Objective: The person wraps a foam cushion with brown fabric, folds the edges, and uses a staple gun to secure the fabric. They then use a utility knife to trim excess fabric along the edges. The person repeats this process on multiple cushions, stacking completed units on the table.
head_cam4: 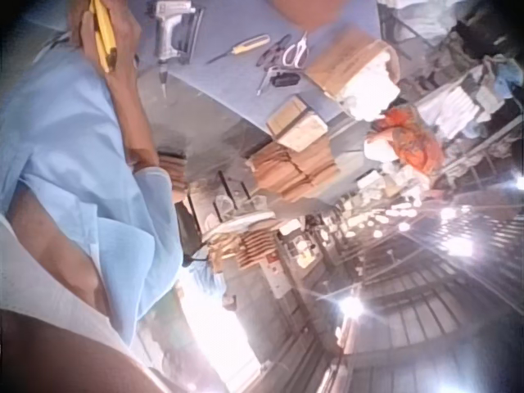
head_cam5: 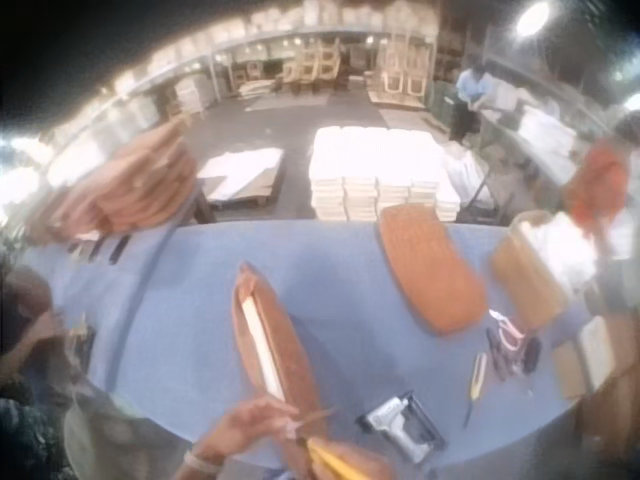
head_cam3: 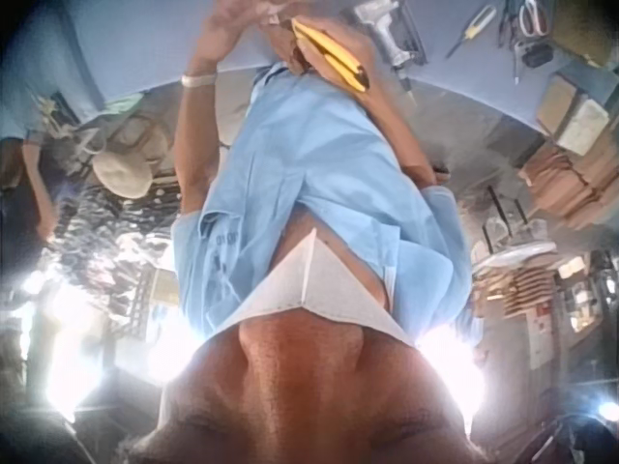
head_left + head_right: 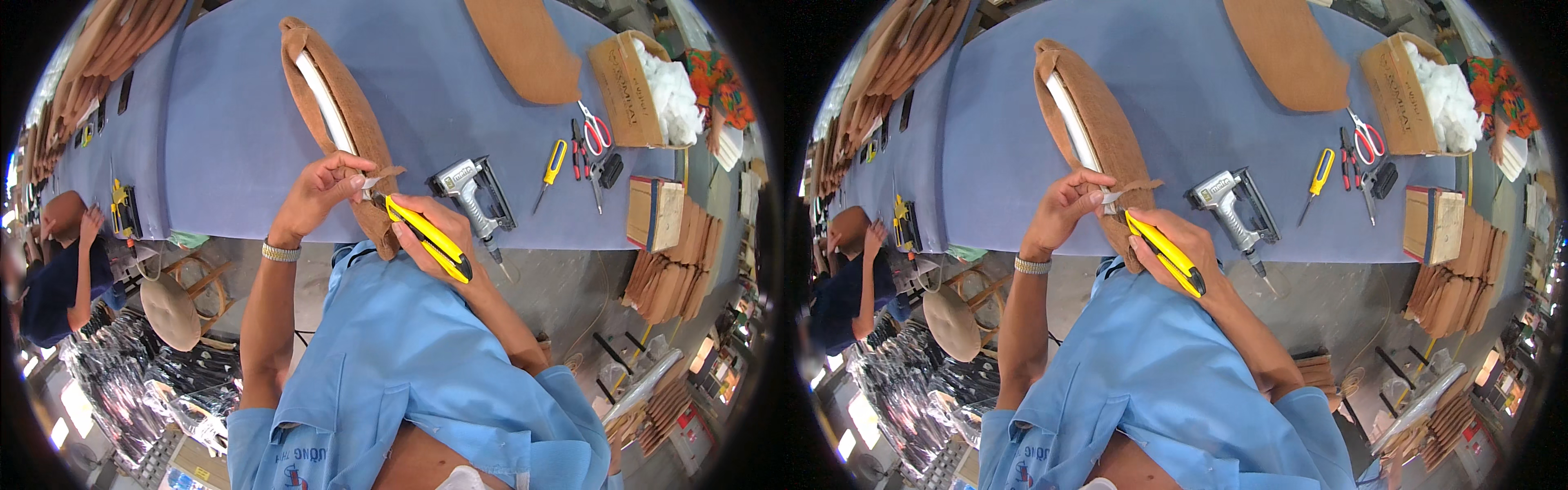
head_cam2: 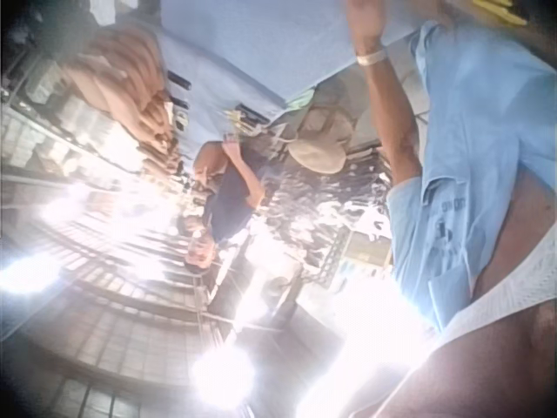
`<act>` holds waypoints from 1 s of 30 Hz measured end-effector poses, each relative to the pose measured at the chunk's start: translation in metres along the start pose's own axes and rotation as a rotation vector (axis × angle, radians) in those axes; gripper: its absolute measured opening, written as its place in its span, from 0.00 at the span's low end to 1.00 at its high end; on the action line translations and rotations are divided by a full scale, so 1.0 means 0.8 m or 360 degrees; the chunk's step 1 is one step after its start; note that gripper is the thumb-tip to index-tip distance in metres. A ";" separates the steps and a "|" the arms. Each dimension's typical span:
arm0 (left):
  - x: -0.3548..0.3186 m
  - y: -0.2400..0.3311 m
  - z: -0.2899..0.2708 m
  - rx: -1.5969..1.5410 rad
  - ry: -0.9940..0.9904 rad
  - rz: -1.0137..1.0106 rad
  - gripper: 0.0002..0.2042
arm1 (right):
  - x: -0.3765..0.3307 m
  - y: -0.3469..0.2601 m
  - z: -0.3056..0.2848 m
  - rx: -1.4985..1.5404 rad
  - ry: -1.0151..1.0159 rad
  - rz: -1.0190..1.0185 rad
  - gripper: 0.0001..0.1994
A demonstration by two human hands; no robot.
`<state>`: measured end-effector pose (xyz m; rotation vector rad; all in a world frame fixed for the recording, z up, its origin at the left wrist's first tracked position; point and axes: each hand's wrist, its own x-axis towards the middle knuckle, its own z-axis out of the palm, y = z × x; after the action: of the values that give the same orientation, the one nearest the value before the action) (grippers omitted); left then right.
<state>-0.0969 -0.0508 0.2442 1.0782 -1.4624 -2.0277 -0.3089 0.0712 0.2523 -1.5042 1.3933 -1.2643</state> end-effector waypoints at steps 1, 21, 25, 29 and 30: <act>-0.003 0.006 0.003 0.0041 0.0015 -0.0013 0.13 | 0.000 0.002 0.000 -0.0018 -0.0020 -0.0011 0.18; -0.073 -0.013 0.076 0.1490 0.0588 0.0782 0.15 | 0.003 -0.004 -0.004 -0.0018 -0.0032 0.0103 0.16; -0.079 -0.021 0.074 0.1467 0.0669 0.0652 0.11 | 0.001 0.001 0.005 0.0009 -0.0028 0.0041 0.16; -0.090 -0.053 0.069 0.1329 0.0741 0.0668 0.09 | 0.004 -0.001 0.004 0.0016 -0.0034 0.0049 0.15; -0.094 -0.056 0.070 0.1320 0.0752 0.0666 0.09 | 0.003 -0.001 0.004 0.0018 -0.0038 0.0047 0.15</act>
<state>-0.0896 0.0528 0.2367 1.2738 -2.0658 -0.7857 -0.3056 0.0685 0.2524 -1.4810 1.3861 -1.2303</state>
